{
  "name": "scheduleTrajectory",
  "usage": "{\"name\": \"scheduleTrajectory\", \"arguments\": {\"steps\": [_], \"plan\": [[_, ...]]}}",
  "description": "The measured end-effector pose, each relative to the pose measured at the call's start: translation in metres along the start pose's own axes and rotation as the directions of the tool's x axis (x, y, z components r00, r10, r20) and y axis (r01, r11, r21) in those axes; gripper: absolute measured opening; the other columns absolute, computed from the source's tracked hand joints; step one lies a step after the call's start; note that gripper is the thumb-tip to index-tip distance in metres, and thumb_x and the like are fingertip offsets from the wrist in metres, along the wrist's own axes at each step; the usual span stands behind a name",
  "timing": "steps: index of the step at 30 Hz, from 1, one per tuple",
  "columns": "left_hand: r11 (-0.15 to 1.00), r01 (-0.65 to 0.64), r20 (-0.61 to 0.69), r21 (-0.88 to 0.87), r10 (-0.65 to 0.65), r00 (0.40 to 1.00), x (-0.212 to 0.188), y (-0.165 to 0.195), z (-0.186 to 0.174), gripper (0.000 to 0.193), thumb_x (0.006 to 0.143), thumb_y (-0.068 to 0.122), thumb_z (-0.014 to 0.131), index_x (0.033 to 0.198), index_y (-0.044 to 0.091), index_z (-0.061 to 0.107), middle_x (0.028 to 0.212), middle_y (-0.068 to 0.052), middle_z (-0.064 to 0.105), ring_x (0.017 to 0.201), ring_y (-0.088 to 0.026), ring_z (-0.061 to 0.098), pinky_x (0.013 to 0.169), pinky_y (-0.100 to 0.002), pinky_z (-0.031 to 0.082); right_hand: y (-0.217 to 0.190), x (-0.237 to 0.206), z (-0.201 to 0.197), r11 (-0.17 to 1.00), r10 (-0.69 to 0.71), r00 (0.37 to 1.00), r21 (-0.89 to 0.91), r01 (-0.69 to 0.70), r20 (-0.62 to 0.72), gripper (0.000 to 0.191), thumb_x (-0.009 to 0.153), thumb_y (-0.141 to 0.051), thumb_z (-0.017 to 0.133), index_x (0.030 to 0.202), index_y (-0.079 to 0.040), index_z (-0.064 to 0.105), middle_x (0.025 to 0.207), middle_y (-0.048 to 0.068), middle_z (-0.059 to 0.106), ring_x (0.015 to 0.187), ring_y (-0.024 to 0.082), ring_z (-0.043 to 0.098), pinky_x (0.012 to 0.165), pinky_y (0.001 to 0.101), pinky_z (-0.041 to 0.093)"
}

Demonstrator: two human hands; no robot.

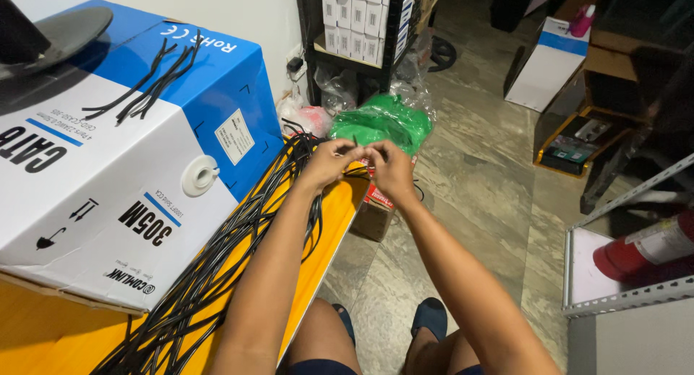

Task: The person sits at a yellow table and separates tangled black cable ties, pulling individual ties free from a bundle by hand and gathering the freed ties together. They occasionally lift and shake the bundle to loosen the ties before continuing to pull them apart.

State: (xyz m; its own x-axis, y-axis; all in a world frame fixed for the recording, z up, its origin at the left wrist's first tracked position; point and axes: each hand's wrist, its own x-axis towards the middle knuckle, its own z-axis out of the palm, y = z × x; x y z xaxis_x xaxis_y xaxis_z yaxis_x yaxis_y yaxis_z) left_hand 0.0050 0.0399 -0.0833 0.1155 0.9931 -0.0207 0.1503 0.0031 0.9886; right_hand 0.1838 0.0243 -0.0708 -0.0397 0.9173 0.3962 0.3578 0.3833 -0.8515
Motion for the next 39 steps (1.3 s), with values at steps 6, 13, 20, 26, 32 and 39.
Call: {"name": "scheduleTrajectory", "arguments": {"steps": [6,13,20,26,32,39], "plan": [[0.820,-0.390,-0.160,0.419,0.489,0.857,0.003,-0.009,-0.002,0.017,0.091,0.018,0.073,0.097,0.002,0.071,0.090,-0.013,0.070,0.080,-0.028,0.070,0.073,-0.038,0.054,0.042,0.018,-0.013,0.970,0.111,0.993,0.212,-0.118,0.046,0.026,0.105,-0.012,0.048,0.126,-0.007,0.063,0.110,0.006,0.075,0.092,0.011,0.066,0.086,0.0283,0.056],[0.743,-0.402,-0.043,0.535,0.499,0.866,0.001,-0.017,0.007,0.015,0.091,0.017,0.074,0.097,0.004,0.072,0.097,-0.018,0.070,0.092,-0.036,0.068,0.083,-0.043,0.053,0.051,0.004,-0.018,0.984,0.174,0.939,-0.083,-0.156,0.297,0.032,0.089,-0.008,0.072,0.120,-0.004,0.066,0.112,0.009,0.074,0.104,0.017,0.070,0.090,0.0322,0.054],[0.822,-0.234,0.003,0.519,0.272,0.962,-0.013,-0.008,0.009,0.024,0.084,0.020,0.078,0.104,0.007,0.073,0.091,-0.018,0.074,0.082,-0.032,0.071,0.075,-0.042,0.054,0.036,0.009,-0.006,0.989,0.144,0.969,-0.041,-0.139,0.200,0.017,0.102,-0.018,0.063,0.105,-0.001,0.065,0.097,0.008,0.077,0.093,0.019,0.073,0.084,0.0326,0.055],[0.806,-0.285,-0.032,0.518,0.351,0.936,-0.010,-0.008,0.002,0.019,0.086,0.019,0.079,0.101,0.007,0.075,0.091,-0.018,0.074,0.085,-0.034,0.072,0.077,-0.042,0.055,0.019,0.003,-0.007,1.000,-0.008,0.967,0.007,0.006,0.254,0.028,0.097,-0.025,0.071,0.113,-0.004,0.062,0.107,0.012,0.070,0.102,0.020,0.068,0.088,0.0346,0.054],[0.644,0.139,-0.471,0.752,0.378,0.797,-0.022,0.005,-0.040,0.016,0.089,0.022,0.078,0.098,0.009,0.077,0.106,-0.012,0.069,0.108,-0.036,0.061,0.089,-0.047,0.049,0.021,-0.002,-0.011,0.983,-0.053,0.943,-0.151,0.108,0.329,0.024,0.090,-0.022,0.072,0.106,-0.004,0.073,0.110,0.012,0.070,0.104,0.025,0.068,0.092,0.0364,0.053],[0.546,0.215,-0.470,0.810,0.387,0.793,-0.033,0.010,-0.027,0.037,0.075,0.033,0.087,0.098,0.007,0.077,0.119,-0.016,0.062,0.116,-0.036,0.054,0.096,-0.052,0.043,0.019,0.004,-0.008,0.994,-0.055,0.970,-0.078,0.076,0.237,0.024,0.099,-0.024,0.063,0.105,-0.003,0.074,0.108,0.012,0.068,0.104,0.025,0.067,0.091,0.0350,0.054]]}}
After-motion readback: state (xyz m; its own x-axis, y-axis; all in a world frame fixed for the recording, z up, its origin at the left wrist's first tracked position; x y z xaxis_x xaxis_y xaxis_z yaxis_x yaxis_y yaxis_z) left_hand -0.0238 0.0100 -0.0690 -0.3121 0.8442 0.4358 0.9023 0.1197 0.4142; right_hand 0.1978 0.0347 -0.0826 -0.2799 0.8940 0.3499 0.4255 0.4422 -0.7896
